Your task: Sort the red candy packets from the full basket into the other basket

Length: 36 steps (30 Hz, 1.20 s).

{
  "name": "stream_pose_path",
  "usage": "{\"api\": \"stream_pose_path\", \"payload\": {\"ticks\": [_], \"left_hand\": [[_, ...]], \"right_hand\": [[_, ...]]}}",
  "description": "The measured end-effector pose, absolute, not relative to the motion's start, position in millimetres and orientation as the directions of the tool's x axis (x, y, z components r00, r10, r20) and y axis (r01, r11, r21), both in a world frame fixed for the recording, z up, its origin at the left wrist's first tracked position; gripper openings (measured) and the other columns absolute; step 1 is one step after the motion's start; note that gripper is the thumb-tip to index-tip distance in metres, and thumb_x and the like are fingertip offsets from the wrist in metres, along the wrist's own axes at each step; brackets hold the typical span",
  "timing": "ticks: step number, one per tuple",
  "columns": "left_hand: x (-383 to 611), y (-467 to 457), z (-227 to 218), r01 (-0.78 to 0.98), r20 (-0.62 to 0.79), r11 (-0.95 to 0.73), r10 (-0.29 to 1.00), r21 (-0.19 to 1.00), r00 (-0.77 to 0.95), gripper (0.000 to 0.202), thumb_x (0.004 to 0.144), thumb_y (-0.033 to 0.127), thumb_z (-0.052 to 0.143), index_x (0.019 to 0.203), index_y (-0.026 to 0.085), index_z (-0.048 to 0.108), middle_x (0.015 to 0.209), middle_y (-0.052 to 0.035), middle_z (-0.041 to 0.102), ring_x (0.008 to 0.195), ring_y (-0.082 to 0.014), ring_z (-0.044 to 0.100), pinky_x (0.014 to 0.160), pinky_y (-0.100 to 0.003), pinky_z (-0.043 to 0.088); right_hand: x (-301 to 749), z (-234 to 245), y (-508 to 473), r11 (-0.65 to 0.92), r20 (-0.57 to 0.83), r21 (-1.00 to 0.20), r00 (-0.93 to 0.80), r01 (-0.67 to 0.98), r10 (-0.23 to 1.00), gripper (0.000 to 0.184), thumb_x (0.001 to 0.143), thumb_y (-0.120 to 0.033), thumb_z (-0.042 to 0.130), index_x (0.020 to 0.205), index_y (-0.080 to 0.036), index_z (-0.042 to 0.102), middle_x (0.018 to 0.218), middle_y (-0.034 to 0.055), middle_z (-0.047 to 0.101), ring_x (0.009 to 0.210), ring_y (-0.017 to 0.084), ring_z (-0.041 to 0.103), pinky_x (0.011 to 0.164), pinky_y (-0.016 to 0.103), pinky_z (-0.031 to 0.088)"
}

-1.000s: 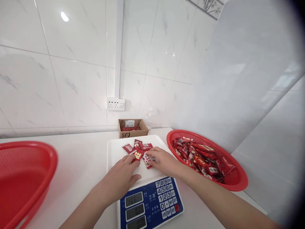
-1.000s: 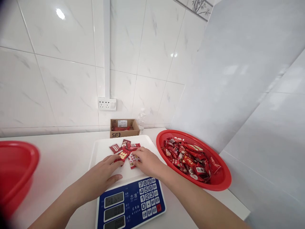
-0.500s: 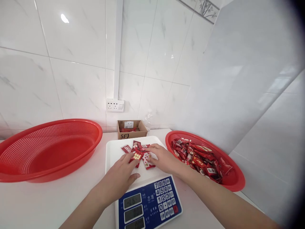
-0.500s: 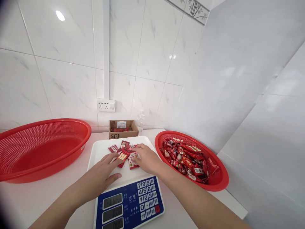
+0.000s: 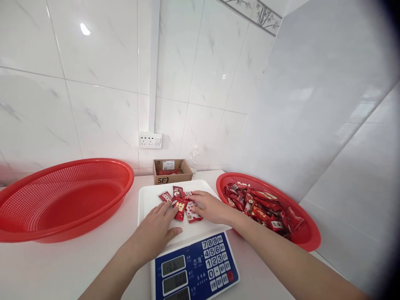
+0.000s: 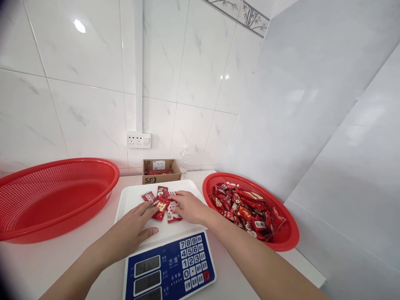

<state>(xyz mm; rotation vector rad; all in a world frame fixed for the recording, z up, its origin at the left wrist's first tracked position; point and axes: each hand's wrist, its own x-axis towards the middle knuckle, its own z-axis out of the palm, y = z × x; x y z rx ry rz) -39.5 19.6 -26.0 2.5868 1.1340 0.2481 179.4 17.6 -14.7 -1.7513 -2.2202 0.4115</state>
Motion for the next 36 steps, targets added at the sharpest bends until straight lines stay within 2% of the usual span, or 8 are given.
{"api": "stream_pose_path", "payload": {"ticks": [8,11,15,19,26,32,36], "left_hand": [[-40.3,21.5,-27.3,0.653,0.058,-0.643,0.729,0.401,0.682,0.055,0.09,0.041,0.046,0.139,0.018,0.038,0.149,-0.014,0.031,0.137,-0.0302,0.027,0.107,-0.049,0.032],[-41.0,21.8,-27.4,0.648,0.055,-0.645,0.725,0.405,0.687,0.056,0.09,0.042,0.046,0.14,0.018,0.037,0.15,-0.0134,0.03,0.137,-0.0298,0.026,0.107,-0.049,0.032],[-42.2,22.0,-26.3,0.661,0.055,-0.645,0.73,0.383,0.681,0.056,0.09,0.042,0.045,0.141,0.021,0.035,0.15,-0.0115,0.029,0.138,-0.0289,0.025,0.108,-0.048,0.029],[-44.3,22.1,-23.9,0.699,0.036,-0.626,0.753,0.346,0.657,0.057,0.092,0.044,0.041,0.143,0.022,0.031,0.152,-0.0102,0.026,0.139,-0.0284,0.022,0.109,-0.047,0.027],[-43.8,23.6,-27.7,0.698,0.018,-0.643,0.74,0.314,0.673,0.056,0.092,0.045,0.041,0.142,0.022,0.033,0.151,-0.0105,0.027,0.139,-0.0287,0.021,0.11,-0.047,0.024],[-43.2,22.6,-25.8,0.685,0.051,-0.669,0.725,0.288,0.687,0.055,0.092,0.045,0.04,0.141,0.021,0.035,0.151,-0.0098,0.027,0.139,-0.0279,0.021,0.11,-0.046,0.026],[-42.7,18.3,-24.0,0.689,0.052,-0.675,0.723,0.262,0.689,0.056,0.091,0.047,0.041,0.141,0.023,0.035,0.152,-0.0085,0.026,0.14,-0.0276,0.02,0.11,-0.047,0.025]], "right_hand": [[177.8,-12.9,17.1,0.251,0.093,-0.425,-0.233,0.87,0.968,0.042,0.084,-0.025,0.056,0.126,-0.021,0.058,0.132,0.0114,0.052,0.123,0.023,0.047,0.107,0.039,0.033],[179.1,-11.3,13.8,0.235,0.083,-0.45,-0.221,0.861,0.972,0.044,0.083,-0.026,0.057,0.127,-0.02,0.057,0.133,0.0115,0.05,0.125,0.023,0.045,0.108,0.039,0.031],[181.6,-8.5,7.3,0.209,0.025,-0.481,-0.225,0.851,0.974,0.054,0.081,-0.038,0.06,0.133,-0.024,0.051,0.141,0.0094,0.042,0.131,0.025,0.037,0.111,0.041,0.027],[182.8,-8.2,5.6,0.209,-0.009,-0.459,-0.24,0.864,0.971,0.062,0.079,-0.042,0.061,0.137,-0.025,0.046,0.147,0.0089,0.035,0.135,0.025,0.031,0.112,0.042,0.024],[178.3,-12.1,8.3,0.204,0.004,-0.437,-0.225,0.876,0.974,0.062,0.079,-0.036,0.063,0.137,-0.023,0.045,0.147,0.0107,0.035,0.135,0.025,0.031,0.112,0.041,0.024],[181.0,-11.7,-8.9,0.183,0.031,-0.427,-0.188,0.886,0.982,0.057,0.082,-0.037,0.06,0.134,-0.019,0.048,0.146,0.0116,0.037,0.135,0.025,0.032,0.112,0.04,0.024],[184.7,0.0,-28.7,0.14,-0.002,-0.388,-0.152,0.911,0.988,0.054,0.084,-0.04,0.056,0.135,-0.022,0.048,0.147,0.0103,0.035,0.135,0.025,0.031,0.111,0.042,0.025]]}}
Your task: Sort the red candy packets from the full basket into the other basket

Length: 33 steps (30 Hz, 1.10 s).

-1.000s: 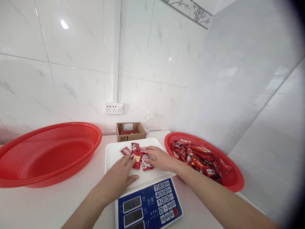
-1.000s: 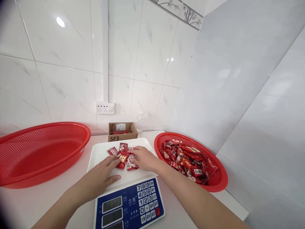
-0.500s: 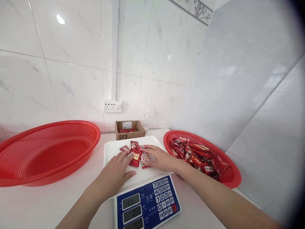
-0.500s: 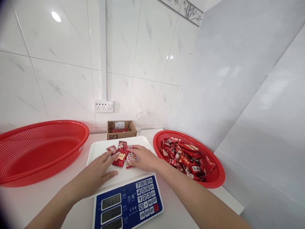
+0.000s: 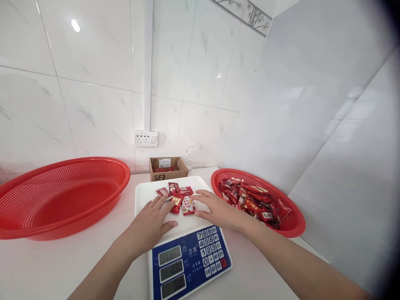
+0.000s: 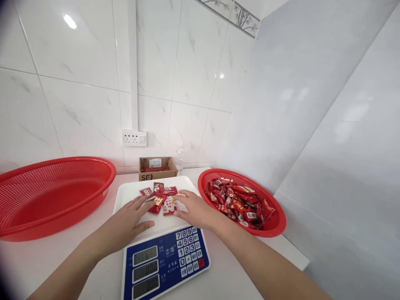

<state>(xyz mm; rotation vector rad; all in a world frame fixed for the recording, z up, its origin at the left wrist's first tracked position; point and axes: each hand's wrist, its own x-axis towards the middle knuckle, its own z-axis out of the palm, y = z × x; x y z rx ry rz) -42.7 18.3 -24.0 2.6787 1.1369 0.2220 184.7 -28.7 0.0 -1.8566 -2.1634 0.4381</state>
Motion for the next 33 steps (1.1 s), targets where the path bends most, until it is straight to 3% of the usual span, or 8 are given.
{"api": "stream_pose_path", "payload": {"ticks": [6,16,22,26,29,33], "left_hand": [[-48.2,14.0,-21.7,0.657,0.11,-0.708,0.697,0.259,0.708,0.057,0.092,0.049,0.04,0.14,0.02,0.037,0.152,-0.0086,0.027,0.14,-0.0272,0.018,0.111,-0.047,0.024],[-55.8,20.3,-17.6,0.687,0.102,-0.664,0.737,0.295,0.668,0.054,0.091,0.044,0.044,0.141,0.023,0.036,0.151,-0.0077,0.027,0.14,-0.0268,0.017,0.111,-0.048,0.024],[-52.6,23.9,-22.3,0.697,0.083,-0.635,0.756,0.335,0.649,0.054,0.091,0.043,0.046,0.141,0.026,0.036,0.152,-0.0063,0.026,0.14,-0.0277,0.018,0.112,-0.049,0.022],[-51.4,24.2,-24.6,0.695,0.044,-0.619,0.757,0.366,0.652,0.055,0.091,0.045,0.043,0.142,0.03,0.033,0.153,-0.0017,0.024,0.141,-0.0262,0.016,0.112,-0.049,0.024],[-48.4,24.3,-22.8,0.71,0.027,-0.606,0.767,0.357,0.641,0.056,0.091,0.046,0.042,0.143,0.03,0.031,0.153,-0.0003,0.022,0.141,-0.0252,0.015,0.112,-0.048,0.023],[-37.5,30.1,-13.2,0.718,0.0,-0.619,0.757,0.318,0.653,0.056,0.09,0.04,0.046,0.141,0.021,0.035,0.153,-0.0079,0.023,0.141,-0.0275,0.014,0.113,-0.049,0.02]], "right_hand": [[180.2,19.6,-51.3,0.112,-0.025,-0.312,-0.126,0.943,0.992,0.052,0.086,-0.037,0.053,0.134,-0.017,0.049,0.145,0.0134,0.038,0.135,0.026,0.032,0.111,0.041,0.024],[180.3,-2.8,31.5,0.259,0.14,-0.242,-0.23,0.935,0.963,0.038,0.088,-0.02,0.045,0.124,-0.015,0.057,0.132,0.0124,0.054,0.123,0.023,0.047,0.104,0.037,0.035],[175.8,-16.2,56.8,0.327,0.109,-0.273,-0.308,0.905,0.945,0.024,0.084,-0.016,0.05,0.099,-0.02,0.069,0.102,0.0071,0.068,0.1,0.022,0.059,0.088,0.033,0.043],[191.2,-17.4,45.0,0.193,0.101,-0.297,-0.171,0.935,0.98,0.026,0.086,-0.025,0.051,0.106,-0.018,0.066,0.106,0.0116,0.064,0.1,0.025,0.058,0.084,0.036,0.043],[204.9,-16.0,33.7,0.091,0.084,-0.322,-0.067,0.942,0.994,0.027,0.084,-0.026,0.054,0.109,-0.022,0.064,0.109,0.0098,0.062,0.102,0.025,0.057,0.085,0.036,0.043],[209.8,-10.9,18.5,0.035,0.121,-0.398,0.015,0.917,0.993,0.043,0.077,-0.017,0.06,0.119,-0.021,0.056,0.115,0.0101,0.058,0.106,0.025,0.056,0.087,0.035,0.043]]}}
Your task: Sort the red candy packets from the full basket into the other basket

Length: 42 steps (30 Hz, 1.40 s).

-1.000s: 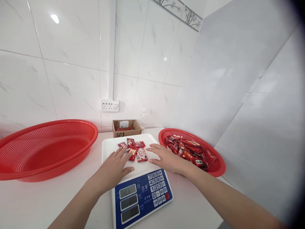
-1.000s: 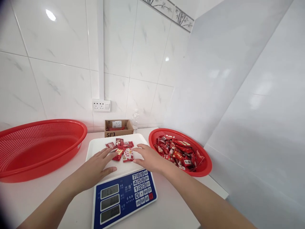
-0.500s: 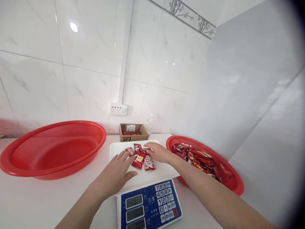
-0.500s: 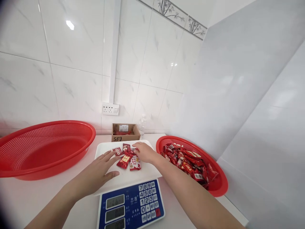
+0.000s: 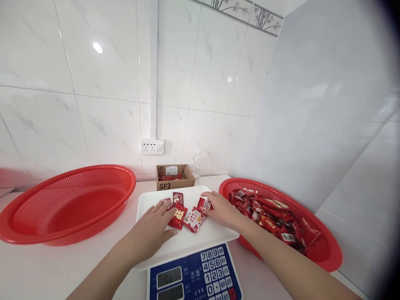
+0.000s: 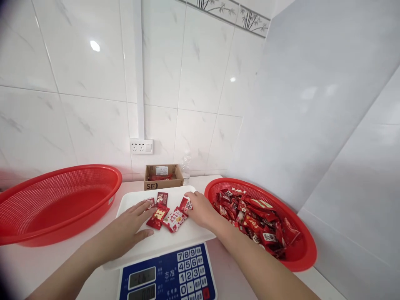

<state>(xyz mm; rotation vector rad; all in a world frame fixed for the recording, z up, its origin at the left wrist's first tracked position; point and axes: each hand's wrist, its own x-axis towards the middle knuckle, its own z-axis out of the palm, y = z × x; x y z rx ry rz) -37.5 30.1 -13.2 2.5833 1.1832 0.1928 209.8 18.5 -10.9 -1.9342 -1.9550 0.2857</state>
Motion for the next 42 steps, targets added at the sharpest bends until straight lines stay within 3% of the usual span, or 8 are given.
{"api": "stream_pose_path", "payload": {"ticks": [8,12,17,20,28,32,36,42], "left_hand": [[-20.2,53.8,-1.3,0.627,-0.035,-0.676,0.669,0.387,0.743,0.046,0.081,0.039,0.058,0.124,0.022,0.053,0.139,-0.0096,0.046,0.13,-0.0285,0.038,0.105,-0.041,0.034],[-16.6,60.5,-3.1,0.596,-0.006,-0.683,0.655,0.423,0.756,0.064,0.079,0.052,0.058,0.132,0.02,0.042,0.135,-0.0121,0.048,0.121,-0.0259,0.048,0.098,-0.035,0.041],[5.5,61.0,-16.2,0.625,0.066,-0.678,0.696,0.388,0.715,0.069,0.085,0.055,0.047,0.14,0.018,0.029,0.149,-0.0159,0.028,0.136,-0.0288,0.027,0.107,-0.044,0.03],[23.5,58.6,-26.3,0.651,0.091,-0.68,0.712,0.337,0.697,0.067,0.086,0.055,0.045,0.14,0.016,0.03,0.149,-0.0168,0.029,0.138,-0.0327,0.021,0.108,-0.052,0.023],[27.8,62.2,-26.5,0.667,0.205,-0.726,0.687,0.167,0.697,0.053,0.085,0.056,0.05,0.125,0.022,0.049,0.127,-0.0122,0.054,0.113,-0.0312,0.05,0.092,-0.046,0.041],[27.3,67.4,-21.5,0.697,0.2,-0.702,0.711,0.145,0.674,0.038,0.088,0.047,0.053,0.11,0.017,0.057,0.104,-0.0093,0.062,0.096,-0.0245,0.059,0.081,-0.04,0.049],[28.0,69.0,-11.7,0.744,0.233,-0.648,0.758,0.162,0.609,0.028,0.094,0.033,0.047,0.114,0.016,0.055,0.104,-0.0071,0.062,0.091,-0.0194,0.062,0.079,-0.039,0.051],[-17.0,87.0,28.4,0.9,0.261,-0.419,0.888,0.123,0.378,0.031,0.094,0.033,0.048,0.119,0.016,0.052,0.102,-0.0066,0.062,0.083,-0.018,0.063,0.074,-0.037,0.054]], "right_hand": [[200.0,-16.9,12.3,0.123,0.233,-0.631,0.036,0.766,0.972,0.045,0.075,-0.017,0.063,0.12,-0.018,0.057,0.117,0.0106,0.058,0.106,0.022,0.057,0.094,0.036,0.043],[199.9,-22.6,18.8,0.165,0.244,-0.732,0.028,0.661,0.969,0.049,0.081,-0.024,0.057,0.129,-0.018,0.05,0.126,0.0123,0.057,0.115,0.021,0.054,0.097,0.038,0.042],[203.2,-11.7,9.2,0.243,0.355,-0.785,0.092,0.57,0.93,0.042,0.084,-0.028,0.053,0.125,-0.02,0.052,0.134,0.011,0.052,0.125,0.021,0.046,0.104,0.042,0.037],[199.4,4.4,-10.2,0.354,0.459,-0.85,0.218,0.389,0.861,0.039,0.085,-0.034,0.053,0.12,-0.02,0.054,0.131,0.0112,0.055,0.123,0.022,0.049,0.103,0.043,0.04],[185.5,37.4,-79.5,0.679,0.704,-0.701,0.36,0.216,0.612,0.025,0.085,-0.034,0.059,0.108,-0.026,0.062,0.116,0.0069,0.065,0.11,0.021,0.06,0.094,0.04,0.049],[200.0,37.3,-80.3,0.687,0.701,-0.698,0.389,0.204,0.597,0.023,0.084,-0.032,0.062,0.105,-0.026,0.064,0.106,0.0059,0.069,0.099,0.02,0.065,0.086,0.037,0.053],[212.9,38.4,-72.9,0.679,0.68,-0.708,0.448,0.194,0.58,0.02,0.082,-0.033,0.063,0.1,-0.024,0.066,0.095,0.005,0.072,0.09,0.02,0.067,0.08,0.035,0.055],[225.5,37.6,-69.0,0.695,0.685,-0.695,0.466,0.185,0.56,0.018,0.082,-0.032,0.064,0.099,-0.025,0.067,0.091,0.0034,0.071,0.087,0.018,0.066,0.079,0.034,0.055]]}}
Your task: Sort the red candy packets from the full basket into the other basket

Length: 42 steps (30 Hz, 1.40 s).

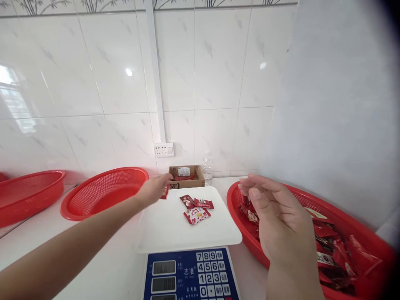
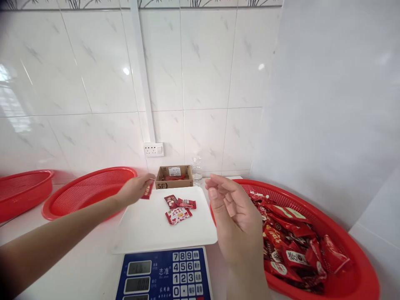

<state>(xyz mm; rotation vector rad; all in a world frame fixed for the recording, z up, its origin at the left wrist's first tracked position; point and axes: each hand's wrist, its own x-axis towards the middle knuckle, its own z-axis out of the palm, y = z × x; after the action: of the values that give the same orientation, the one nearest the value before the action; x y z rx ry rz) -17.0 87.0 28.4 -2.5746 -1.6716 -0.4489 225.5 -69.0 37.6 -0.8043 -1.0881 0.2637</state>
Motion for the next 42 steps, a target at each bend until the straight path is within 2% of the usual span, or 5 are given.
{"api": "stream_pose_path", "payload": {"ticks": [11,17,24,32,42], "left_hand": [[-147.3,101.0,48.2,0.999,0.099,0.045,0.994,0.021,-0.047,0.031,0.089,0.033,0.056,0.115,0.015,0.055,0.113,-0.0081,0.059,0.094,-0.0221,0.061,0.078,-0.041,0.053],[-67.3,99.3,17.9,0.935,0.153,-0.323,0.941,0.143,0.302,0.04,0.09,0.036,0.053,0.126,0.018,0.049,0.131,-0.0112,0.049,0.113,-0.0276,0.052,0.094,-0.052,0.043],[57.5,66.2,-22.5,0.697,0.051,-0.693,0.715,0.184,0.697,0.072,0.079,0.071,0.042,0.14,0.035,0.031,0.145,-0.0111,0.037,0.133,-0.0341,0.032,0.103,-0.056,0.03],[79.7,60.8,-25.0,0.636,0.156,-0.765,0.643,0.103,0.75,0.043,0.086,0.052,0.049,0.118,0.025,0.057,0.105,-0.0107,0.058,0.097,-0.0293,0.057,0.081,-0.042,0.047],[4.2,86.2,7.9,0.794,0.321,-0.599,0.775,0.1,0.544,0.029,0.087,0.041,0.051,0.11,0.026,0.06,0.105,-0.0049,0.058,0.095,-0.0235,0.059,0.077,-0.033,0.047]], "right_hand": [[234.6,33.7,-64.0,0.655,0.657,-0.726,0.489,0.207,0.574,0.02,0.081,-0.035,0.065,0.099,-0.027,0.067,0.091,0.0027,0.07,0.09,0.018,0.065,0.082,0.037,0.055],[232.8,35.0,-64.5,0.657,0.669,-0.72,0.475,0.225,0.571,0.02,0.082,-0.034,0.063,0.1,-0.026,0.067,0.094,0.0036,0.07,0.09,0.019,0.066,0.081,0.038,0.056],[235.5,33.4,-63.6,0.65,0.684,-0.714,0.459,0.26,0.567,0.02,0.082,-0.033,0.063,0.1,-0.024,0.067,0.096,0.0049,0.071,0.091,0.02,0.066,0.081,0.038,0.056],[233.3,37.5,-64.0,0.657,0.681,-0.714,0.455,0.241,0.573,0.017,0.082,-0.033,0.063,0.096,-0.025,0.068,0.093,0.0039,0.071,0.088,0.018,0.067,0.078,0.035,0.057],[239.7,35.5,-66.5,0.649,0.677,-0.72,0.449,0.244,0.583,0.019,0.083,-0.033,0.063,0.099,-0.024,0.067,0.093,0.004,0.071,0.086,0.018,0.067,0.077,0.035,0.057]]}}
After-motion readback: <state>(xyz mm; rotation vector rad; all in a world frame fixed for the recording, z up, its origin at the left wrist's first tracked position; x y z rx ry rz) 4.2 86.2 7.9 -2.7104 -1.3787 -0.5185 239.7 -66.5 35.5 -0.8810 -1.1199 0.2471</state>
